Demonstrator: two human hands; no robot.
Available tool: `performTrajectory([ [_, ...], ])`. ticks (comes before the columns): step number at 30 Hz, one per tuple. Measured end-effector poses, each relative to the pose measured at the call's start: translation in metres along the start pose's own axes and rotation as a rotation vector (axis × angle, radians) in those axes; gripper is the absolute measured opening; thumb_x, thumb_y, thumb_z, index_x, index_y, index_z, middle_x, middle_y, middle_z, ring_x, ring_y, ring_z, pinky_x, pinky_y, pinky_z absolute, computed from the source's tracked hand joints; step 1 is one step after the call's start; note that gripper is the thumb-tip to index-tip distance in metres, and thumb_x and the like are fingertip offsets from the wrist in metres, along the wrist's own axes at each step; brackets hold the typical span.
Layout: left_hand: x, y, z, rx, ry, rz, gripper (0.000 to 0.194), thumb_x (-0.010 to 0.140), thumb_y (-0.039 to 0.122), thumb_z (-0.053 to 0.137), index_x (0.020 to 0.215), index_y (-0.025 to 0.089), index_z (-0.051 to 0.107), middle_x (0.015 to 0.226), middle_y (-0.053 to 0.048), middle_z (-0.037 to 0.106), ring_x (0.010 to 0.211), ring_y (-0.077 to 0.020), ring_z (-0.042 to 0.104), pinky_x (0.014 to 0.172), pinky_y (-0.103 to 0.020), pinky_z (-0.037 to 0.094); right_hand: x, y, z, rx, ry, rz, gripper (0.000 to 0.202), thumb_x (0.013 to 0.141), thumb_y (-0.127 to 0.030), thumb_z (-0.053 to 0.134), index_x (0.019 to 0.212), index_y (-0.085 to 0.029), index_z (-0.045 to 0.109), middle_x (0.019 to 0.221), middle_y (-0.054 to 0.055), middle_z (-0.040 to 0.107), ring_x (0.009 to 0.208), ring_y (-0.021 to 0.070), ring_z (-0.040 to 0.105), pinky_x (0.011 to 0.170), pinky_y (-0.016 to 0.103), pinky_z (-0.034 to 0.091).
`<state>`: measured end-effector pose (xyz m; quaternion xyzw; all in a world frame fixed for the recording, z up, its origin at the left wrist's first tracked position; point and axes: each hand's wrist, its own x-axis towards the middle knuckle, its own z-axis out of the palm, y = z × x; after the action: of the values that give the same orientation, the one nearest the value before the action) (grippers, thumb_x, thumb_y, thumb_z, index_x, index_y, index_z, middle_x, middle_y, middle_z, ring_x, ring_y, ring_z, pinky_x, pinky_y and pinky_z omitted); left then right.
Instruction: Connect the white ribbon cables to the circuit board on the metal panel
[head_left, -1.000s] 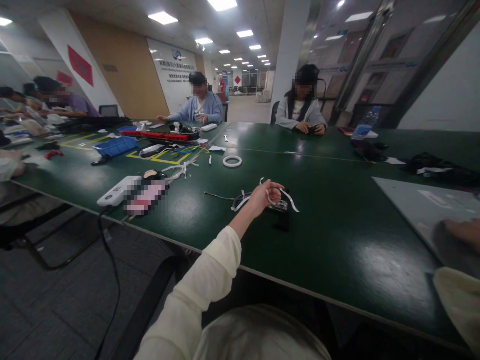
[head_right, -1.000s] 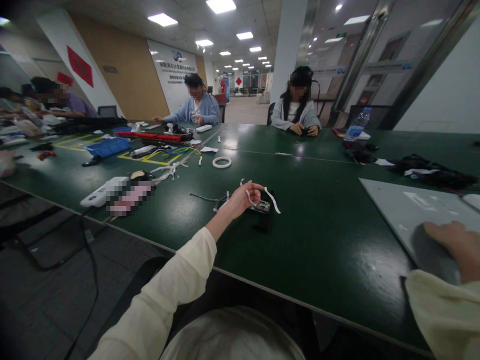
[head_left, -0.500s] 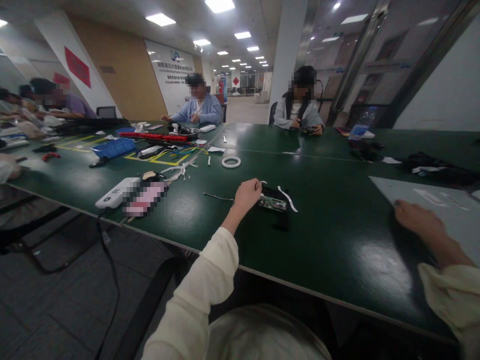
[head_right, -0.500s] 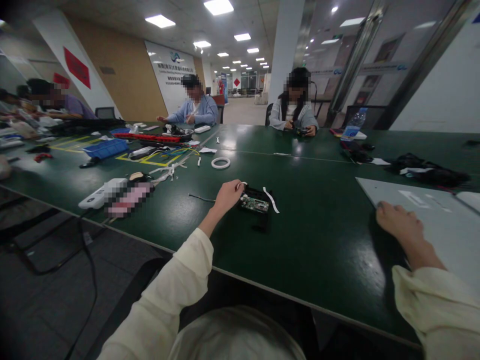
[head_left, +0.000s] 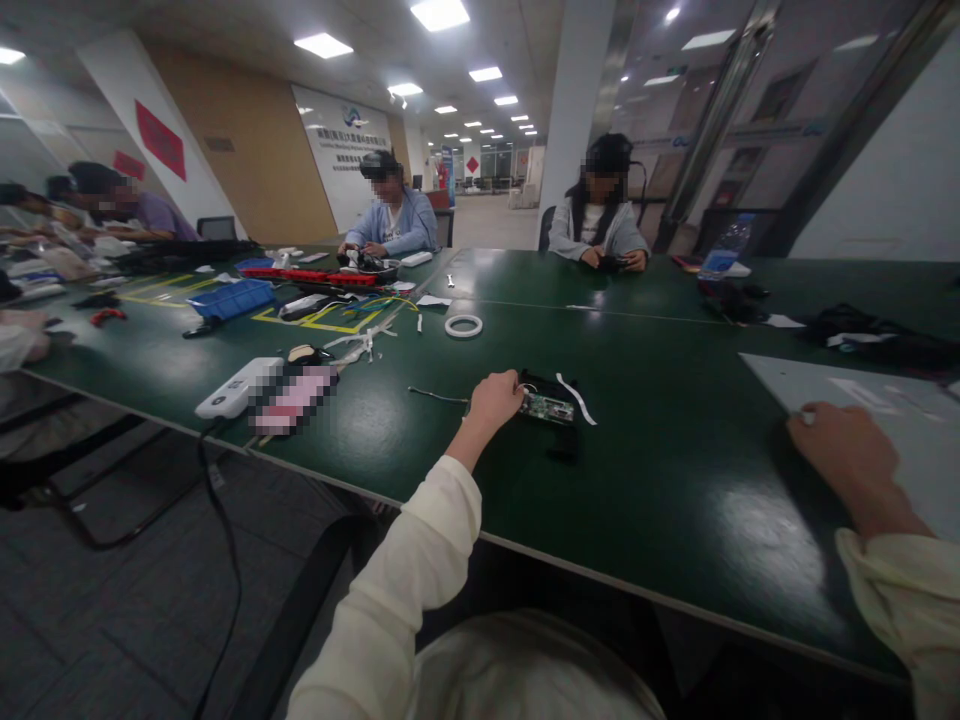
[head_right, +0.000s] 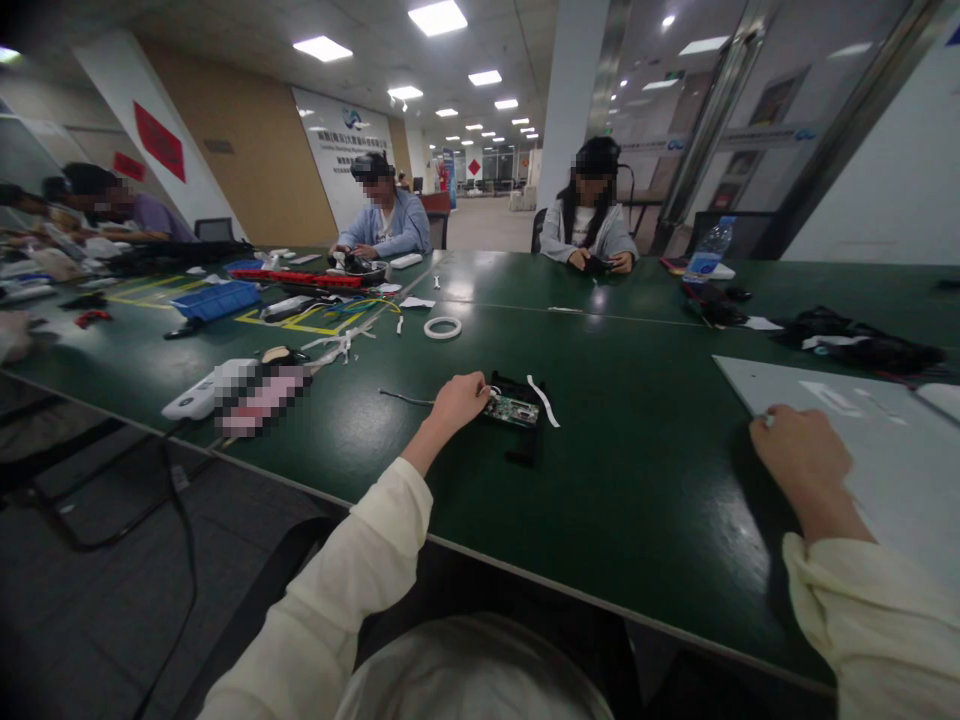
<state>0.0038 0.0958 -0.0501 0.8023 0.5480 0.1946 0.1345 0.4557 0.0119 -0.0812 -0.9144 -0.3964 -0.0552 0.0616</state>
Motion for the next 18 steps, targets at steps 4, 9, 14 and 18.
performTrajectory([
  [4,0.000,-0.001,0.002,0.006,0.011,-0.006,0.021,0.085,0.037,0.046,0.090,0.019,0.057,0.087,-0.010,0.063,0.084,-0.0232,0.060,0.075,-0.032,0.043,0.006,0.004,0.005,0.040,-0.045,0.029,0.054,0.086,-0.042,0.029,0.124,-0.011,0.053,0.108,0.023,0.052,0.099,0.0322,0.049,0.065,0.041,0.035],
  [9,-0.001,-0.001,0.003,0.007,0.016,-0.008,0.026,0.083,0.041,0.049,0.092,0.018,0.056,0.089,-0.011,0.063,0.086,-0.0250,0.060,0.076,-0.033,0.043,0.003,0.007,0.016,0.007,0.116,0.023,0.060,0.085,-0.048,0.023,0.124,-0.012,0.051,0.118,0.025,0.043,0.110,0.0384,0.038,0.075,0.047,0.031],
  [14,-0.003,0.000,0.003,0.009,0.004,-0.035,0.026,0.083,0.040,0.049,0.093,0.017,0.055,0.090,-0.012,0.063,0.087,-0.0247,0.061,0.076,-0.032,0.043,0.006,0.013,0.027,0.053,0.003,-0.015,0.063,0.084,-0.048,0.016,0.125,-0.015,0.050,0.116,0.027,0.045,0.109,0.0403,0.038,0.079,0.054,0.026],
  [18,-0.002,-0.001,0.004,0.040,-0.001,-0.021,0.026,0.083,0.040,0.047,0.093,0.017,0.056,0.091,-0.012,0.064,0.085,-0.0257,0.061,0.073,-0.033,0.043,0.010,0.015,0.028,0.036,-0.029,-0.032,0.065,0.084,-0.051,0.016,0.125,-0.015,0.049,0.122,0.025,0.043,0.111,0.0397,0.036,0.079,0.053,0.026],
])
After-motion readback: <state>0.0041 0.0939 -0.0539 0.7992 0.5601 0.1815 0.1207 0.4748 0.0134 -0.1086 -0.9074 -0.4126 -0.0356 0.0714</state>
